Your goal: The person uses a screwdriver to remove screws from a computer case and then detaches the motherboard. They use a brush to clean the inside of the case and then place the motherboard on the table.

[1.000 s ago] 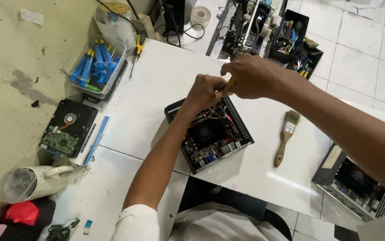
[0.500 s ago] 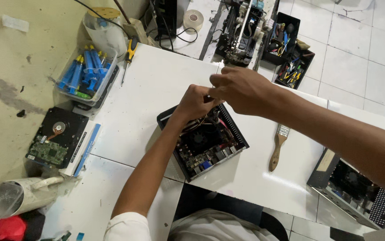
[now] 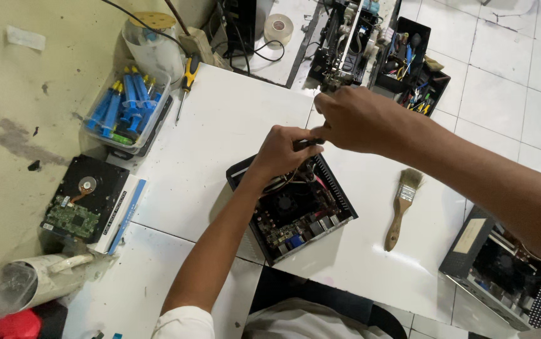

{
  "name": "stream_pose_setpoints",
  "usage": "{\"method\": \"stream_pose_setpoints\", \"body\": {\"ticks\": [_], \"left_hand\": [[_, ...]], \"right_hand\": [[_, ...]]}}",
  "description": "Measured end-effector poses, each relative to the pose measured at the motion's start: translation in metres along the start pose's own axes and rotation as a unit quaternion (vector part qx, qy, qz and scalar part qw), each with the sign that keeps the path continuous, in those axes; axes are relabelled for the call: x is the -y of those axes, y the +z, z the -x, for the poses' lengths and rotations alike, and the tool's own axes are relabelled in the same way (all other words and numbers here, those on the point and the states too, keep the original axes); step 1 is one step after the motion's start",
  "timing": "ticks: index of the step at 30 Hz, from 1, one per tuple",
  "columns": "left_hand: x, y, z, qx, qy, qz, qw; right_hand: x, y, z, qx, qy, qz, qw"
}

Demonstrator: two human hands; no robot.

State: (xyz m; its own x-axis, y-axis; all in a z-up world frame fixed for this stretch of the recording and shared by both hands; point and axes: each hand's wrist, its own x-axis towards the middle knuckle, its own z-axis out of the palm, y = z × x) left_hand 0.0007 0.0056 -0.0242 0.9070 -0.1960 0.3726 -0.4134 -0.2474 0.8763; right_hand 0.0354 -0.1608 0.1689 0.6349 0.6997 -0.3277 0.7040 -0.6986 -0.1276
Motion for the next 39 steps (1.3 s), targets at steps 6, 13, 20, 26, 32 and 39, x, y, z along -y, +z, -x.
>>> {"method": "stream_pose_setpoints", "body": {"ticks": [6,13,20,26,32,39], "left_hand": [[-0.003,0.001,0.000,-0.027,-0.022,0.019,0.999],[-0.004,-0.001,-0.004,-0.025,-0.022,0.006,0.999],[0.006,-0.001,-0.005,-0.019,-0.008,0.010,1.000],[-0.003,-0.003,-0.005,-0.017,-0.013,0.036,0.999],[-0.007,-0.007,-0.006,-0.012,-0.003,0.017,1.000],[-0.021,-0.029,-0.001,-0.003,0.041,-0.072,0.997]], "right_hand": [[0.021,-0.024,0.001,0.008,0.007,-0.007,1.000],[0.009,0.004,0.000,0.003,-0.005,0.022,1.000],[0.001,0.011,0.001,-0.056,-0.074,0.053,0.994],[0.003,0.001,0.003,-0.044,-0.062,0.056,0.996],[-0.006,-0.015,0.015,-0.078,-0.092,0.032,0.992],[0.010,-0.065,0.048,-0.104,-0.087,0.014,0.991]]}}
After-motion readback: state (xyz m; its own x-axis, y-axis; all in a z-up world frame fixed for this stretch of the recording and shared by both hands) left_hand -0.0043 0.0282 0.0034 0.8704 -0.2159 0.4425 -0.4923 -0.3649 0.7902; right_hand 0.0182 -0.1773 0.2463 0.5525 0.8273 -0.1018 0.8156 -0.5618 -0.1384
